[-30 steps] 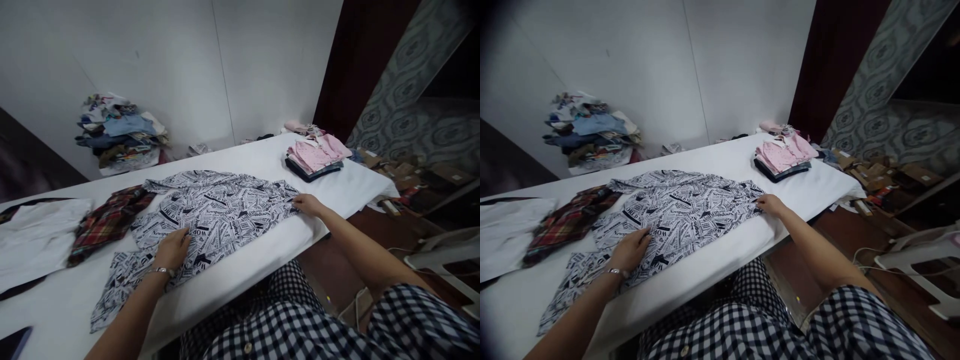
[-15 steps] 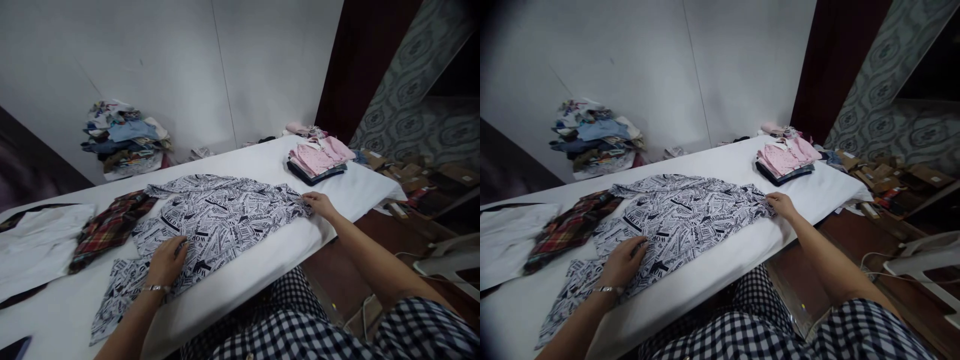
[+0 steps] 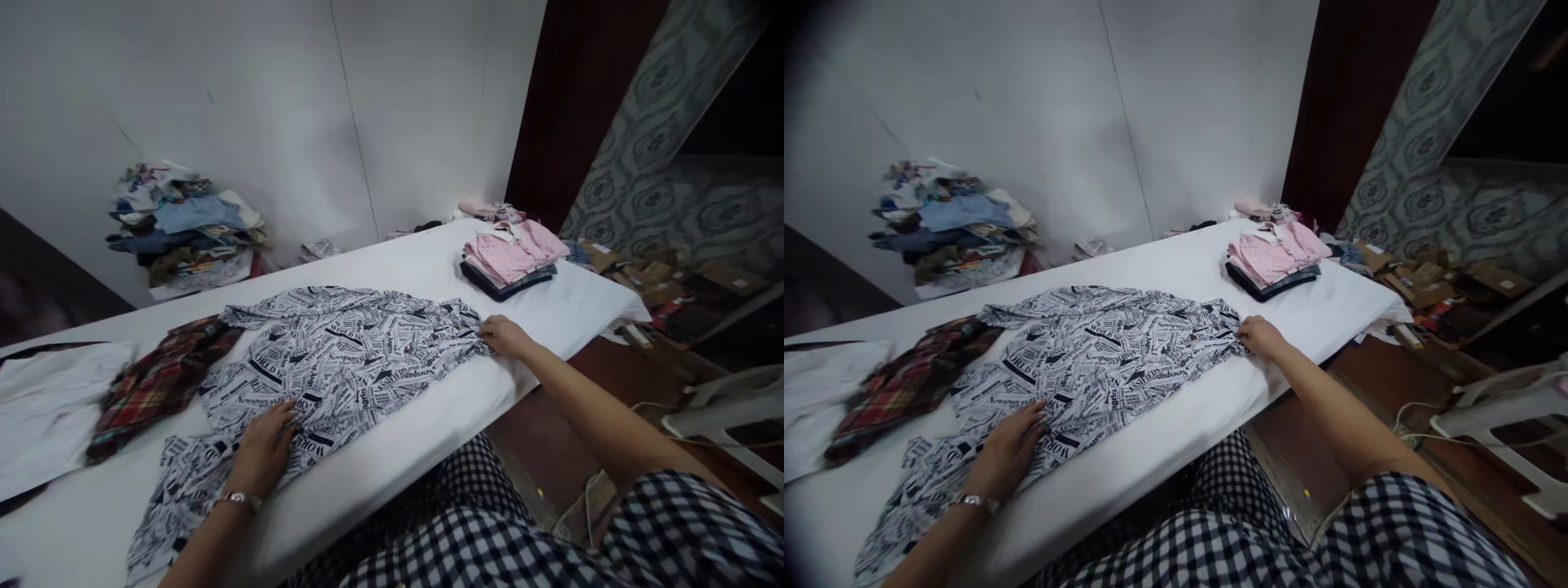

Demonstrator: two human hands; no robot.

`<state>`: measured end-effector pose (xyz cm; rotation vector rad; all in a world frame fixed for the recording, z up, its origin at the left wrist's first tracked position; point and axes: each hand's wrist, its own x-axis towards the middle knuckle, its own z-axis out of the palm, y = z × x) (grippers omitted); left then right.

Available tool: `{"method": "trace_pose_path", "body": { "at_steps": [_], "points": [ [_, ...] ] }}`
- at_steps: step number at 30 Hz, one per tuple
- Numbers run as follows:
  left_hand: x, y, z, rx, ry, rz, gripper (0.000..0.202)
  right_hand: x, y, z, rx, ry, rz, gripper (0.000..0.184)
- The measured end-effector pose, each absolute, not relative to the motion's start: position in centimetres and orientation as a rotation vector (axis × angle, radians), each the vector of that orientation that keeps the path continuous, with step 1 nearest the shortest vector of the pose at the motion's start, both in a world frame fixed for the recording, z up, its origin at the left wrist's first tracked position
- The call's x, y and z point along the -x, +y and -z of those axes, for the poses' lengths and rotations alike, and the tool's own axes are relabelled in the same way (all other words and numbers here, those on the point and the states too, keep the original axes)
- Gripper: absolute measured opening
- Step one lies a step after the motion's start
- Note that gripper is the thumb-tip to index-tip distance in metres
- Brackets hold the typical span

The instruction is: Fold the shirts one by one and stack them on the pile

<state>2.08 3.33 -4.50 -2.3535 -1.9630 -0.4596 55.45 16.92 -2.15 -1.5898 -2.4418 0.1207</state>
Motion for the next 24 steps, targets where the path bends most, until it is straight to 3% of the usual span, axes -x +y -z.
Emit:
{"method": "trace_pose_path", "body": {
  "at_steps": [6, 10, 16, 24],
  "points": [
    [-2.4, 2.7, 2.9, 2.294, -2.039, 0.346, 0.039, -55.4, 16.5, 2.1, 1.587, -2.377, -0.038, 0.024],
    [-4.3, 1.7, 1.4, 2.258, -2.051, 0.266, 0.049, -51.3, 14.5, 1.2, 1.393, -2.273, 0.071, 0.04],
    [-5.9, 1.0, 2.8, 2.256, -2.154, 0.04, 0.059, -44.9, 11.9, 2.4, 1.221, -2.709, -0.234, 0.068],
    [-4.2, 0.4, 2.0, 2.226, -2.354, 0.083, 0.057, -46.1, 13.5, 6.2, 1.297, -2.728, -0.174, 0.071]
  ]
}}
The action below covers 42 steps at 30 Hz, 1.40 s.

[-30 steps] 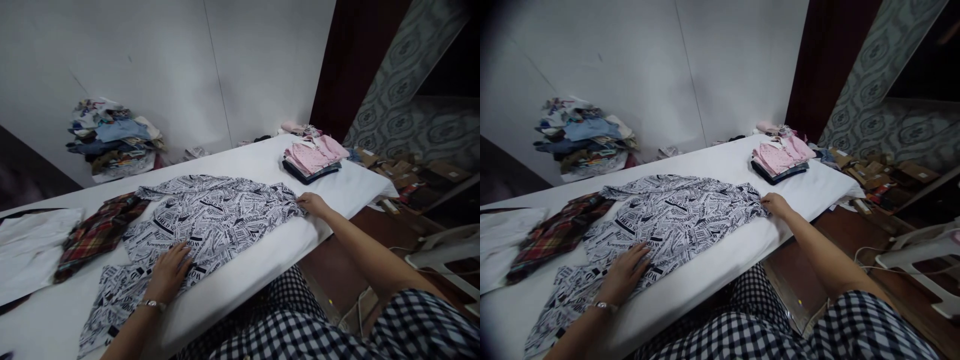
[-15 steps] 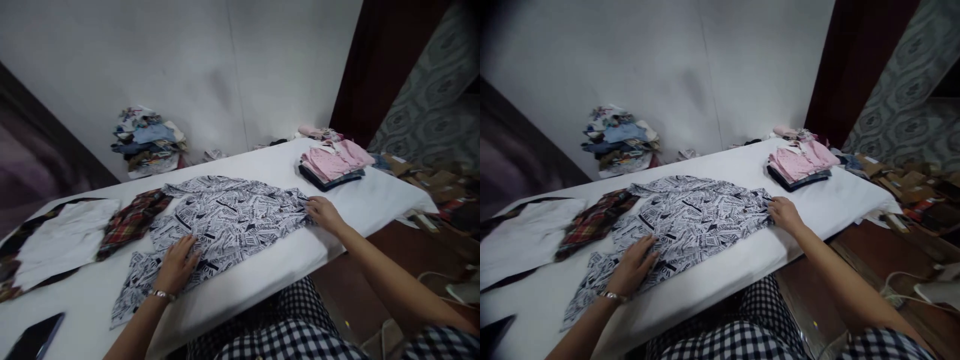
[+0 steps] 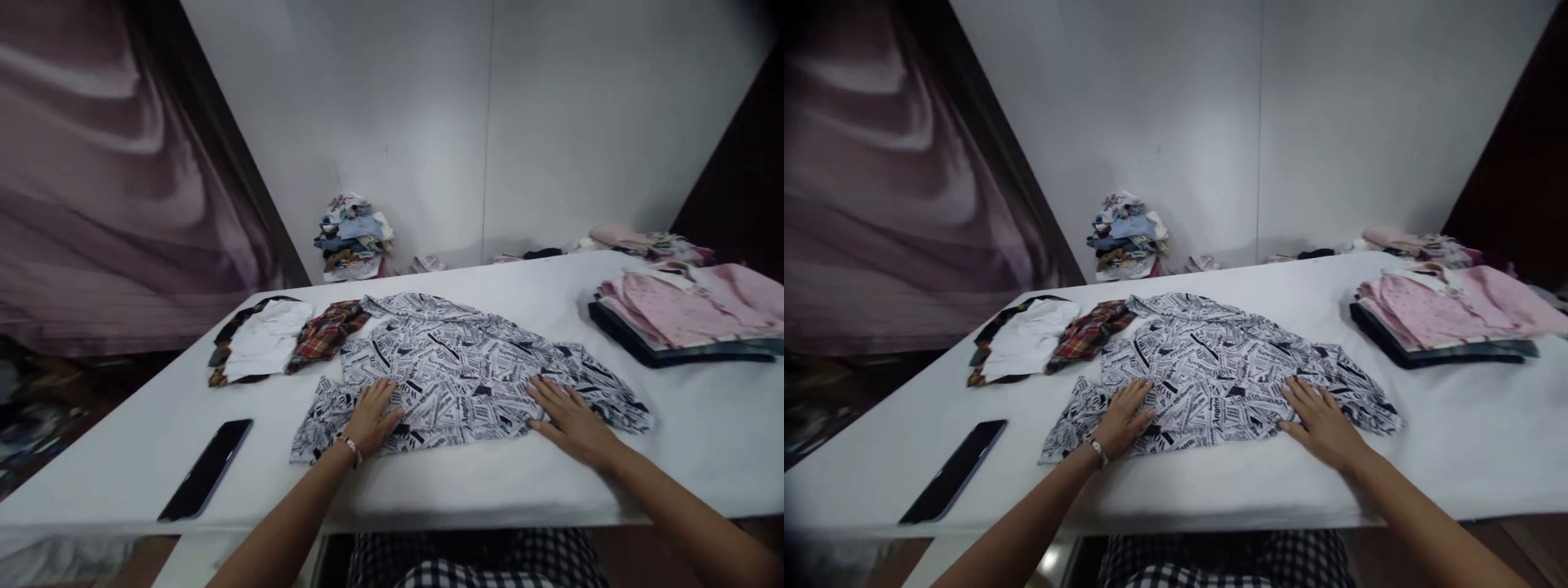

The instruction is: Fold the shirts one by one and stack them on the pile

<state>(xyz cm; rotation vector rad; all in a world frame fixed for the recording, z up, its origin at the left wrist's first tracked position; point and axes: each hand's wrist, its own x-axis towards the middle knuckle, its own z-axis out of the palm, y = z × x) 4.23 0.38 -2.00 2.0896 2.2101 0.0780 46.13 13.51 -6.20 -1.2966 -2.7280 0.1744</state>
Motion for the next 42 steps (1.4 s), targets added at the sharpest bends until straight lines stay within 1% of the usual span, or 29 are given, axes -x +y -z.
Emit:
{"method": "trace_pose_path", "body": {
  "at_steps": [4, 7, 9, 12, 14, 15, 18, 21, 25, 30, 34, 38, 42],
  "points": [
    [-2.0, -0.1, 1.8, -1.919, 2.468, -0.064, 0.059, -46.3, 13.4, 6.0, 1.328, -2.764, -0.238, 0.071],
    [-0.9, -0.4, 2.5, -1.812, 2.497, -0.058, 0.061, -45.8, 13.8, 5.0, 1.377, -2.772, -0.316, 0.07],
    [-0.3, -0.3, 2.6, -1.795, 2.47, -0.13, 0.055, -44.6, 14.2, 4.0, 1.385, -2.743, -0.322, 0.07],
    [1.3, 1.1, 1.7, -1.728, 2.522, -0.365, 0.043, -41.2, 15.1, 2.6, 1.29, -2.731, -0.313, 0.069],
    [2.8, 2.8, 0.7, -1.566, 2.66, -0.457, 0.042, -38.2, 15.7, 1.9, 1.222, -2.753, -0.346, 0.069],
    [3.7, 3.8, 0.3, -1.453, 2.732, -0.447, 0.043, -36.7, 15.9, 1.8, 1.203, -2.768, -0.366, 0.069],
    [5.8, 7.2, -0.3, -1.24, 2.805, -0.345, 0.044, -32.9, 16.7, 2.5, 1.18, -2.827, -0.392, 0.071],
    [6.8, 10.3, -0.1, -1.195, 2.811, -0.315, 0.043, -31.2, 17.2, 4.1, 1.154, -2.855, -0.291, 0.071],
    [7.7, 13.2, 0.3, -1.138, 2.808, -0.262, 0.042, -31.4, 17.4, 5.9, 1.11, -2.819, -0.168, 0.066],
    [9.7, 15.5, -0.7, -1.175, 2.791, -0.212, 0.03, -31.7, 17.3, 6.2, 1.112, -2.814, -0.163, 0.064],
    [11.0, 15.4, -1.0, -1.178, 2.859, -0.234, 0.038, -31.6, 17.2, 6.0, 1.13, -2.816, -0.169, 0.063],
    [11.0, 15.3, -0.1, -1.16, 2.832, -0.235, 0.038, -31.7, 17.2, 6.0, 1.13, -2.825, -0.144, 0.063],
    [10.2, 16.6, 0.2, -1.254, 2.777, -0.272, 0.051, -31.7, 17.2, 6.1, 1.127, -2.823, -0.148, 0.063]
  ]
}}
